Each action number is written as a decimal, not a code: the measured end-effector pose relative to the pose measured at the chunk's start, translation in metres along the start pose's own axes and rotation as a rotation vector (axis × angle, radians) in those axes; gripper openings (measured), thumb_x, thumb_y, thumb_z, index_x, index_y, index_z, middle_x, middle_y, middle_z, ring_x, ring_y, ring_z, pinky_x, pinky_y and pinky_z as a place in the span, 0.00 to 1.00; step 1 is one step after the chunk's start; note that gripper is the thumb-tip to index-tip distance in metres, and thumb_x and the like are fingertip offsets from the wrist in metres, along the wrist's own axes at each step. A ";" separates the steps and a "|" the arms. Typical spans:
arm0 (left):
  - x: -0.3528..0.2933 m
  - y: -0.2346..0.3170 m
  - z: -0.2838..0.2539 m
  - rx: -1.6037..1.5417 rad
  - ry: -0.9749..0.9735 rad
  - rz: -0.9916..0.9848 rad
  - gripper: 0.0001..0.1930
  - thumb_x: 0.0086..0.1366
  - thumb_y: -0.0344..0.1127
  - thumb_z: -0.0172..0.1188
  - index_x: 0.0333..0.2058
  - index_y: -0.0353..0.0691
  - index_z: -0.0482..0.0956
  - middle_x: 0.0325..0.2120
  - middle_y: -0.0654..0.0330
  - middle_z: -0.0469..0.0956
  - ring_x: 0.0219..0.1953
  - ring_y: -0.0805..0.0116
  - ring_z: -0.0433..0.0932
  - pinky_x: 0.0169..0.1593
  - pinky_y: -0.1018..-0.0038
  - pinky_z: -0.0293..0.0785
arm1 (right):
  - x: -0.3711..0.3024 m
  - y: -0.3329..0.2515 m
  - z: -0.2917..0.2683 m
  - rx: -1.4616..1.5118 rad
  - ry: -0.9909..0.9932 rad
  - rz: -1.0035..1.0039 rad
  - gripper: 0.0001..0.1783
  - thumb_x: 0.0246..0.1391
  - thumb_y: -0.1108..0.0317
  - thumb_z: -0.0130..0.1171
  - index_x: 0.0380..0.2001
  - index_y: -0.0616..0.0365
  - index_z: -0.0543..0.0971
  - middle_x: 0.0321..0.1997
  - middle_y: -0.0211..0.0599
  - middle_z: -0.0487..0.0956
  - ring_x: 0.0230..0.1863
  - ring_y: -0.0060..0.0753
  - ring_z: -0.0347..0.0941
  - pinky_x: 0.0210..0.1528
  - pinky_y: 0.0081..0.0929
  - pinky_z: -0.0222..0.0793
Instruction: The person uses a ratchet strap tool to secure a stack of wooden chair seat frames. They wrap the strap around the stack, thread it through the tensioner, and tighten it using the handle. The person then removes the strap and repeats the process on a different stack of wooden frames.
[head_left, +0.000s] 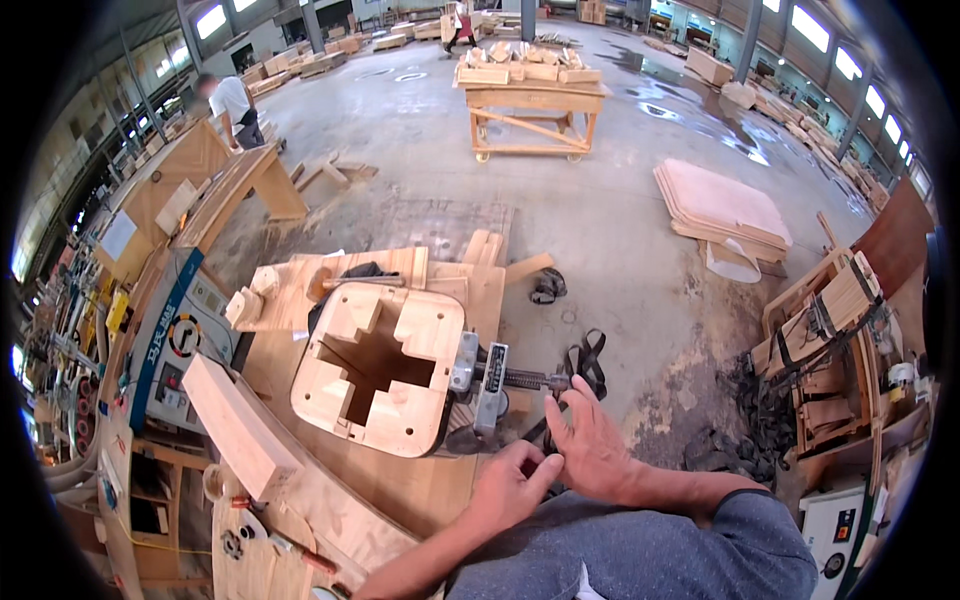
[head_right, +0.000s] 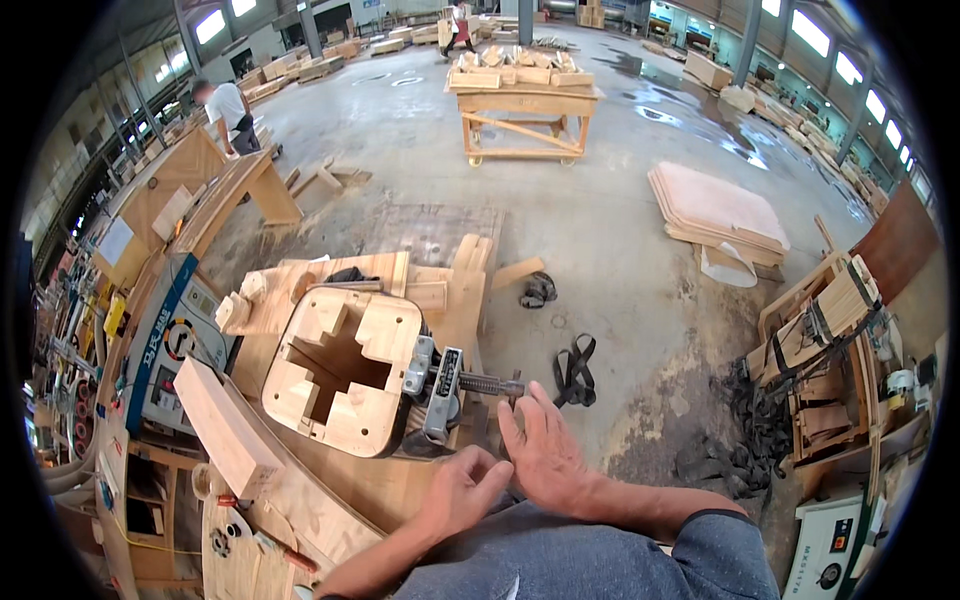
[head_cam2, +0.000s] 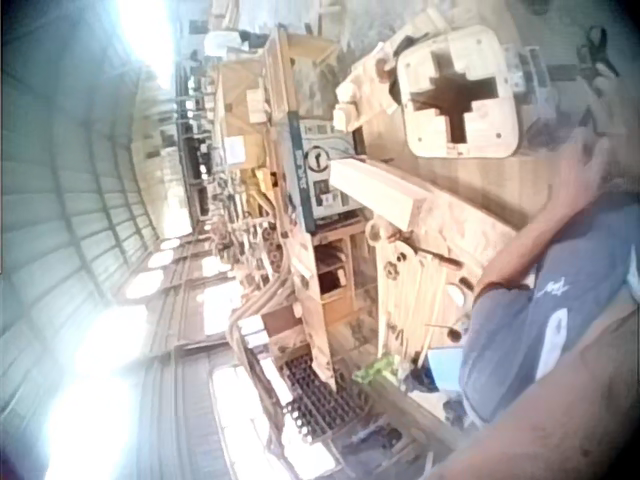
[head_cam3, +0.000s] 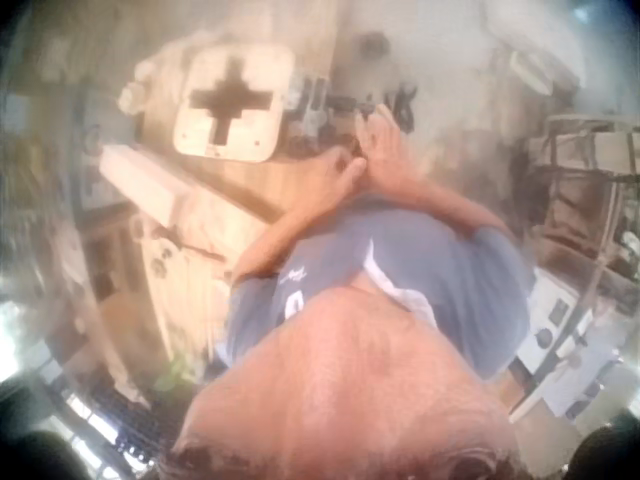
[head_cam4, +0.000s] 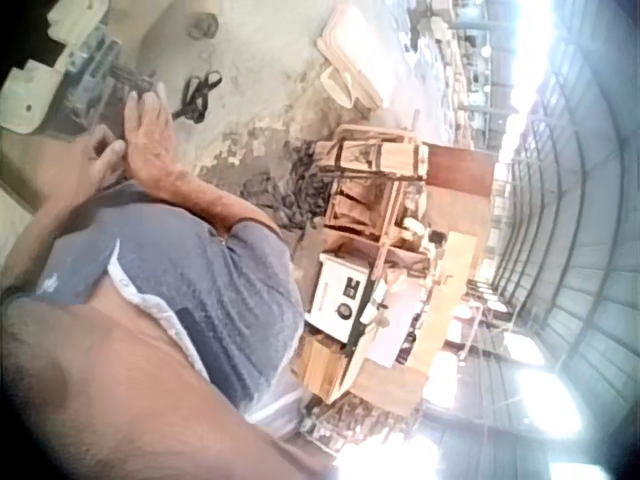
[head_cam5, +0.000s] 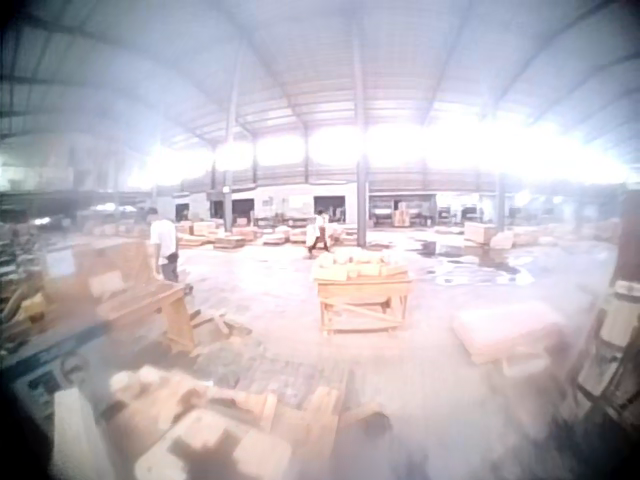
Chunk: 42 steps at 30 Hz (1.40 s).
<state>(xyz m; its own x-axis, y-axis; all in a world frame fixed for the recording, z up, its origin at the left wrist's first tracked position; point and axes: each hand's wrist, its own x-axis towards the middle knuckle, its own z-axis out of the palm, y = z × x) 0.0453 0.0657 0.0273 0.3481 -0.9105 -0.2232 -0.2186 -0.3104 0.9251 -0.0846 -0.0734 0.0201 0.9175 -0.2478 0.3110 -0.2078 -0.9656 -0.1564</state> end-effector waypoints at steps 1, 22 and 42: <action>0.010 -0.018 0.010 -0.162 0.046 -0.012 0.14 0.67 0.38 0.62 0.43 0.33 0.76 0.34 0.58 0.80 0.33 0.66 0.78 0.40 0.70 0.74 | 0.000 0.001 0.002 0.009 0.002 0.012 0.44 0.45 0.67 0.69 0.63 0.74 0.64 0.61 0.64 0.60 0.68 0.78 0.57 0.69 0.58 0.59; 0.151 -0.072 0.090 -2.013 -0.755 0.554 0.28 0.70 0.37 0.61 0.68 0.52 0.67 0.61 0.63 0.75 0.65 0.55 0.68 0.68 0.54 0.65 | 0.017 -0.008 -0.004 -0.129 -0.046 -0.029 0.39 0.46 0.72 0.61 0.62 0.77 0.64 0.65 0.78 0.63 0.68 0.78 0.61 0.70 0.60 0.59; 0.143 -0.060 0.065 -1.185 -0.207 0.394 0.32 0.62 0.41 0.71 0.61 0.39 0.69 0.58 0.56 0.75 0.60 0.65 0.73 0.66 0.64 0.69 | 0.063 0.003 -0.058 -0.113 -0.225 -0.156 0.09 0.57 0.67 0.58 0.38 0.60 0.75 0.32 0.45 0.79 0.32 0.50 0.81 0.34 0.42 0.77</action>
<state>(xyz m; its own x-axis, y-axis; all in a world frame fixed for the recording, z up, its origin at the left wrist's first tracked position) 0.0488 -0.0641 -0.0803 0.2729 -0.9442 0.1845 0.7108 0.3271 0.6227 -0.0474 -0.0962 0.0939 0.9909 -0.0845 0.1052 -0.0835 -0.9964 -0.0140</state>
